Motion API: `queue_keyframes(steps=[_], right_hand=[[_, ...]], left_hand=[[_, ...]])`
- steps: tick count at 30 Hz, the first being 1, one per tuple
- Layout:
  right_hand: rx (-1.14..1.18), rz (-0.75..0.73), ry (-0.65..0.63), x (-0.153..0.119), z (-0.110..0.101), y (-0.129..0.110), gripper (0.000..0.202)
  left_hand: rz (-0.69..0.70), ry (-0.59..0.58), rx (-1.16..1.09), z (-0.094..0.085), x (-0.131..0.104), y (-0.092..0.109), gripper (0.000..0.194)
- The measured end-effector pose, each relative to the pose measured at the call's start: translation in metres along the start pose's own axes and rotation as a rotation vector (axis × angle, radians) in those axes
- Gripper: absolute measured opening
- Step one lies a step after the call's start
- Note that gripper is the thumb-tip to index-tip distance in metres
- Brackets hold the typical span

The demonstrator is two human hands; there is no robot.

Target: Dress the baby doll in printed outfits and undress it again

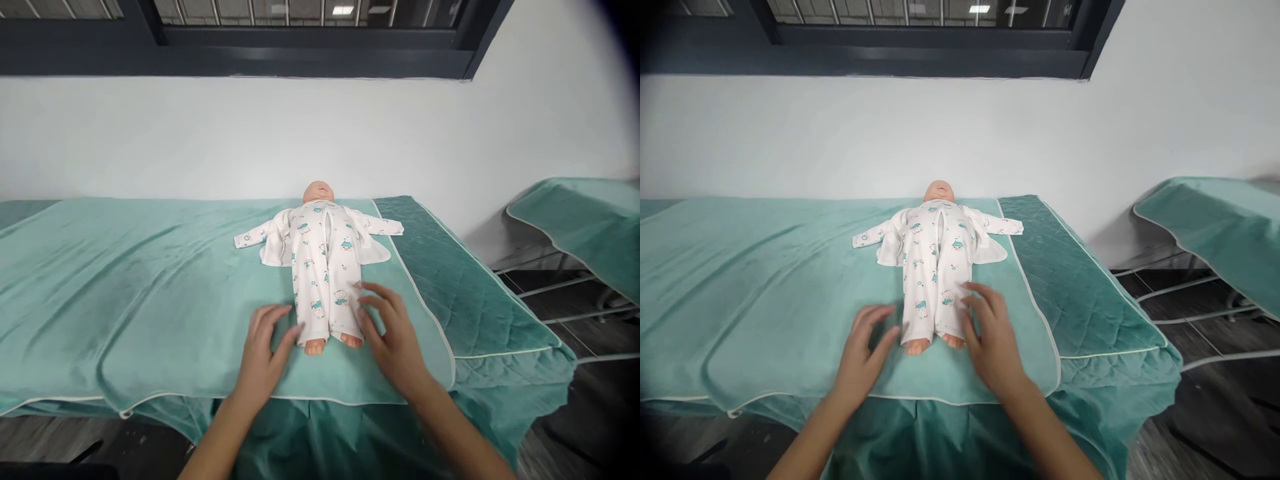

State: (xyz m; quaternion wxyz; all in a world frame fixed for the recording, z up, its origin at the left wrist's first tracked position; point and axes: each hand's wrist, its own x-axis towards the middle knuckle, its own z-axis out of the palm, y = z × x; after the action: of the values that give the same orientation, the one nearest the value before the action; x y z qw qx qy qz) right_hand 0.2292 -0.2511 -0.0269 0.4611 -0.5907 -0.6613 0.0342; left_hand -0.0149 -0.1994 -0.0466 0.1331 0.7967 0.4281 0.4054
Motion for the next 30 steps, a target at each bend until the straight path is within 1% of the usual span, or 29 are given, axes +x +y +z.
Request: queue_keyframes(steps=[1,3,5,8,11,15,17,23,26,30], right_hand=[[-0.023,0.006,0.018,0.009,0.000,0.013,0.023],[-0.098,0.000,0.007,0.031,0.005,0.039,0.030],[-0.185,-0.027,-0.062,0.054,0.014,0.059,0.036],[-0.325,-0.073,-0.190,0.083,0.026,0.073,0.025],[-0.411,-0.090,-0.227,0.098,0.034,0.076,0.017],[-0.413,-0.076,-0.205,0.098,0.038,0.081,0.019],[-0.391,-0.080,-0.208,0.096,0.038,0.085,0.020],[-0.330,-0.174,-0.236,0.093,0.040,0.090,0.023],[-0.353,-0.188,-0.276,0.095,0.044,0.090,0.026],[-0.415,-0.169,-0.300,0.098,0.048,0.088,0.026]], left_hand=[[0.003,0.011,0.050,0.001,0.012,-0.008,0.027],[0.042,0.003,0.172,0.005,0.040,-0.022,0.029],[0.080,-0.044,0.305,0.011,0.068,-0.033,0.034],[0.130,-0.130,0.438,0.020,0.104,-0.041,0.034],[0.183,-0.191,0.457,0.029,0.126,-0.046,0.029],[0.272,-0.242,0.371,0.040,0.140,-0.053,0.027],[0.286,-0.248,0.306,0.044,0.143,-0.055,0.027],[0.187,-0.205,0.104,0.049,0.142,-0.059,0.031],[0.172,-0.235,0.049,0.049,0.139,-0.060,0.032],[0.163,-0.284,0.051,0.053,0.138,-0.062,0.029]])
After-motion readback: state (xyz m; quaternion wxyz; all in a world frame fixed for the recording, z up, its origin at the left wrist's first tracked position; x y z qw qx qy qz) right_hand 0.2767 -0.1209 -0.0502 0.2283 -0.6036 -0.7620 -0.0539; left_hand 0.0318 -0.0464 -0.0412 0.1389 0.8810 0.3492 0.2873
